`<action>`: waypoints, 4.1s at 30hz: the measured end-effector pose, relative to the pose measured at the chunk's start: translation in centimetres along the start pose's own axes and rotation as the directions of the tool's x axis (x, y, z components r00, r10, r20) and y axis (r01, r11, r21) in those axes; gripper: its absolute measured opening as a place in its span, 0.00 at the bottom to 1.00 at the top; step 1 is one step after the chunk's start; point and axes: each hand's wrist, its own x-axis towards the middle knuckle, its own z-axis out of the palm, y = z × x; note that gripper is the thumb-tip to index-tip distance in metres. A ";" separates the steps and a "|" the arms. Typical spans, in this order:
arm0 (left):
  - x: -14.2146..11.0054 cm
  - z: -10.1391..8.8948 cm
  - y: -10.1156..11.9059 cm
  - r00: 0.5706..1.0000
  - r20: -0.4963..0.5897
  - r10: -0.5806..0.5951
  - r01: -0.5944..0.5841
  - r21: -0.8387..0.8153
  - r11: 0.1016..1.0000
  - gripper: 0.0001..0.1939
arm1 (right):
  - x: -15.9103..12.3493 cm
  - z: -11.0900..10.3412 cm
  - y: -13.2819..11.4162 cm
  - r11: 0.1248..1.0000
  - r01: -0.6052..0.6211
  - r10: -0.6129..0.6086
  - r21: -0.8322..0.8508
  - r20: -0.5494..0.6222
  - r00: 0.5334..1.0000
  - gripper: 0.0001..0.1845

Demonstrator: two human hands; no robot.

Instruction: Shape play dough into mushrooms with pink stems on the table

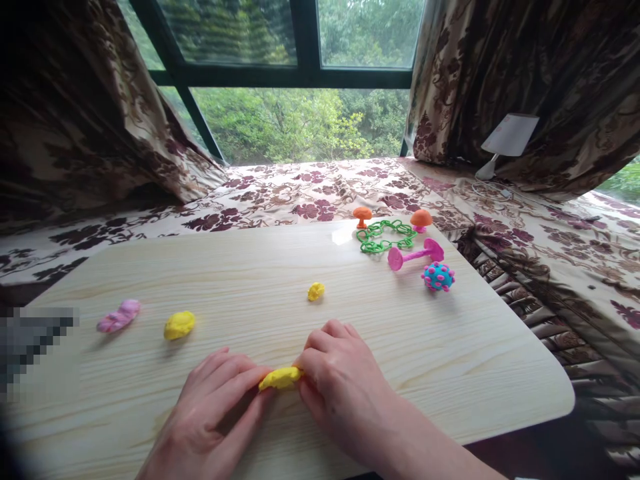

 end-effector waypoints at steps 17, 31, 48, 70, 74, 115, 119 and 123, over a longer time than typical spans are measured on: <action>-0.2 -0.5 0.4 0.999 0.012 -0.030 0.031 -0.049 0.998 0.16 | 0.0 -0.4 -0.5 0.984 0.028 -0.016 0.177 -0.069 0.997 0.05; -0.3 0.5 0.8 0.999 -0.047 -0.013 0.012 -0.020 1.000 0.16 | -0.1 0.3 -0.1 0.996 0.012 -0.010 0.091 -0.020 1.000 0.05; -0.6 -0.3 0.1 0.998 -0.050 -0.037 0.037 0.003 0.999 0.15 | 0.3 -0.4 -0.4 0.994 0.067 -0.064 0.082 -0.041 0.997 0.09; -0.4 -1.4 0.5 0.998 -0.058 -0.016 0.018 0.043 0.999 0.17 | 0.3 -1.0 -1.5 0.970 0.036 -0.009 0.240 -0.111 0.994 0.07; -0.4 -0.7 -0.2 0.999 -0.036 0.015 -0.014 0.040 0.999 0.15 | 0.3 -0.6 -1.0 0.972 0.039 -0.020 0.230 -0.084 0.996 0.08; -0.7 -1.4 1.9 1.000 -0.006 -0.005 0.005 0.045 0.999 0.08 | 0.1 -1.5 -2.1 0.990 0.134 -0.130 -0.035 0.108 0.986 0.05; -0.7 -1.2 1.8 1.000 0.001 -0.024 0.023 0.050 0.998 0.08 | 0.1 -1.4 -2.0 0.991 0.128 -0.125 -0.029 0.097 0.987 0.06; -0.8 -0.9 1.3 0.999 0.050 -0.003 0.001 0.038 0.999 0.11 | 0.2 -1.0 -1.9 0.990 0.133 -0.127 -0.047 0.112 0.985 0.06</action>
